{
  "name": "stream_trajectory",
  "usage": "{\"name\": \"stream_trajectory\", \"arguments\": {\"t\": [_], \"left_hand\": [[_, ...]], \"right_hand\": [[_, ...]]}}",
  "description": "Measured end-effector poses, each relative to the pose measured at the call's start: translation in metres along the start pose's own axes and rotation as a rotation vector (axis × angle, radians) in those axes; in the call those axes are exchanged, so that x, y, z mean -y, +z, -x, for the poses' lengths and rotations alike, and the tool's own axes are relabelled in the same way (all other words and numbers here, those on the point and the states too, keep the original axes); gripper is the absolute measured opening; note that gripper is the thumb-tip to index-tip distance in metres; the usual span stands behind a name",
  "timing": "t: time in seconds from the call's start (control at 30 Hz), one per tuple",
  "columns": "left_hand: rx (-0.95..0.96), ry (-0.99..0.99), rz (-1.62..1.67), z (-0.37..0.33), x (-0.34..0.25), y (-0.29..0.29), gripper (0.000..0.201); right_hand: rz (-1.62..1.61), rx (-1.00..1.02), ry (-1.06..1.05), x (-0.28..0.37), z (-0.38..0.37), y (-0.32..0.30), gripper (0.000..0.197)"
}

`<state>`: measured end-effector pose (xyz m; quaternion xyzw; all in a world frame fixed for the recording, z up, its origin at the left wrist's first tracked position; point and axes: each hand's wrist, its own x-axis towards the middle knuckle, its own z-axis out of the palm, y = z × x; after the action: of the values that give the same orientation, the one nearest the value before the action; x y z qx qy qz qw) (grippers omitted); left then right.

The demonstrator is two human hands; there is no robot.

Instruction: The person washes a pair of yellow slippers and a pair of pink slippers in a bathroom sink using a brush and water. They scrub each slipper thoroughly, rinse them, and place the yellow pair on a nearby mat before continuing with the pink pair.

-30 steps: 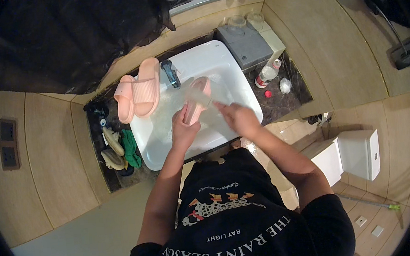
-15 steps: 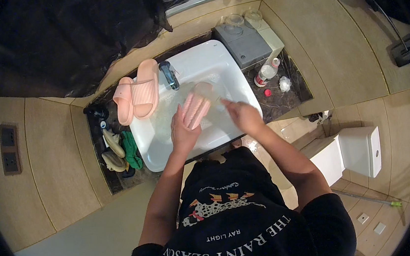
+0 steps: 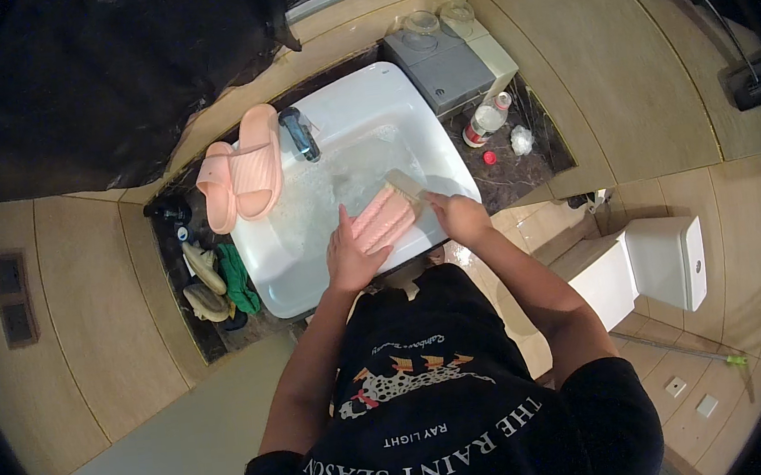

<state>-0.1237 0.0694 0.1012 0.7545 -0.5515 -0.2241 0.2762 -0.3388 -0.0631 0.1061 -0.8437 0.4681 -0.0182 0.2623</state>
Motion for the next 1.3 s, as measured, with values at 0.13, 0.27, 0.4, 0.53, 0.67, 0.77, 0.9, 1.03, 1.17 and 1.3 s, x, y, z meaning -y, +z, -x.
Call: {"name": "stream_trajectory", "arguments": {"t": [0.13, 0.27, 0.4, 0.53, 0.67, 0.77, 0.9, 1.03, 1.17, 1.3], "left_hand": [[-0.021, -0.04, 0.125, -0.003, -0.005, -0.001, 0.123], [-0.022, -0.077, 0.162, 0.001, -0.003, 0.001, 0.124], [-0.006, -0.026, 0.23, 0.0, 0.0, 0.005, 0.124], [-0.02, 0.023, 0.166, -0.006, -0.007, -0.002, 0.121], [-0.023, 0.037, 0.245, -0.006, -0.006, -0.004, 0.119], [-0.027, 0.032, 0.296, 0.0, -0.009, -0.002, 0.119], [-0.007, 0.042, 0.197, 0.0, -0.014, 0.0, 0.121], [-0.027, 0.054, 0.14, -0.006, -0.016, -0.002, 0.12], [-0.04, 0.078, 0.175, -0.004, -0.018, -0.005, 0.117], [-0.038, 0.092, 0.198, -0.001, -0.019, -0.005, 0.117]], "right_hand": [[0.038, 0.05, -0.123, 0.039, 0.023, 0.011, 0.035], [-0.006, 0.086, -0.232, 0.058, 0.043, 0.004, 0.038], [0.005, -0.077, -0.105, 0.002, 0.01, 0.014, 0.034], [-0.002, -0.123, -0.014, 0.017, 0.019, 0.019, 0.033], [-0.074, -0.016, -0.207, 0.057, 0.055, 0.012, 0.04], [-0.011, -0.033, -0.226, 0.04, 0.054, 0.002, 0.042], [0.05, -0.033, 0.059, 0.006, 0.031, 0.0, 0.044], [0.069, 0.018, -0.017, 0.043, 0.053, -0.009, 0.044], [-0.011, 0.083, -0.258, 0.051, 0.069, -0.019, 0.045], [0.097, 0.035, -0.049, -0.001, 0.033, -0.026, 0.043]]}}
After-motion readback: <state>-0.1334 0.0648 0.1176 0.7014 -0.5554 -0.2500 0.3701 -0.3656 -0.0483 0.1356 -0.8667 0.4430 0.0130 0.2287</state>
